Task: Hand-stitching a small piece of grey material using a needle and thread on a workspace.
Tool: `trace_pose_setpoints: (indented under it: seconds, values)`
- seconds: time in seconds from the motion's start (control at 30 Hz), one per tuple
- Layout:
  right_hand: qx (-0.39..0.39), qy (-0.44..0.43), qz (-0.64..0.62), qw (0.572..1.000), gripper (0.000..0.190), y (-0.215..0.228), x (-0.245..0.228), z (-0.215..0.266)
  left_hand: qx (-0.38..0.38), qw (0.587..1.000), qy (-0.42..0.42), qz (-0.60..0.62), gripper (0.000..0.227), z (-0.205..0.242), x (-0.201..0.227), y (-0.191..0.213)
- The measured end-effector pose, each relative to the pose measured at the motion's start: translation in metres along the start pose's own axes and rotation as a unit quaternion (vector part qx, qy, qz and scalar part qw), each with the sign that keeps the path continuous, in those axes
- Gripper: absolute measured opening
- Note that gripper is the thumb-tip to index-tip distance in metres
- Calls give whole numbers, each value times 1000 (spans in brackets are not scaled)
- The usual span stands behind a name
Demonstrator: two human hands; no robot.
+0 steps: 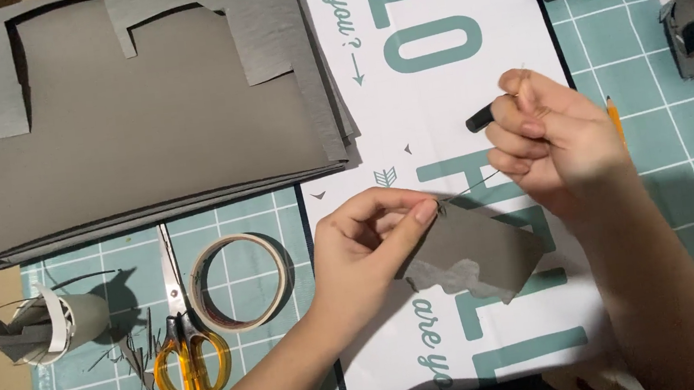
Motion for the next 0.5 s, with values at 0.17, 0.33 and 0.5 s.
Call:
trace_pose_setpoints:
  seconds: [0.17,0.33,0.5]
  values:
    - [50,37,65,996,6,15,-12,0,13,1000,-19,15,10,-2,2,7]
    - [58,49,97,992,15,7,-17,5,17,1000,-10,7,13,-3,2,9]
    - [75,65,174,980,13,-3,-18,9,11,1000,-4,16,12,-4,3,8]
Point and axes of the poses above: each hand's wrist, its own z-axis away from the middle knuckle, its own y-axis out of the back of the hand, x = y × z, the point moved 8 cm from there along -z, towards the middle knuckle, and after that the axes turned 4 degrees about -z, right-handed, at the moved point
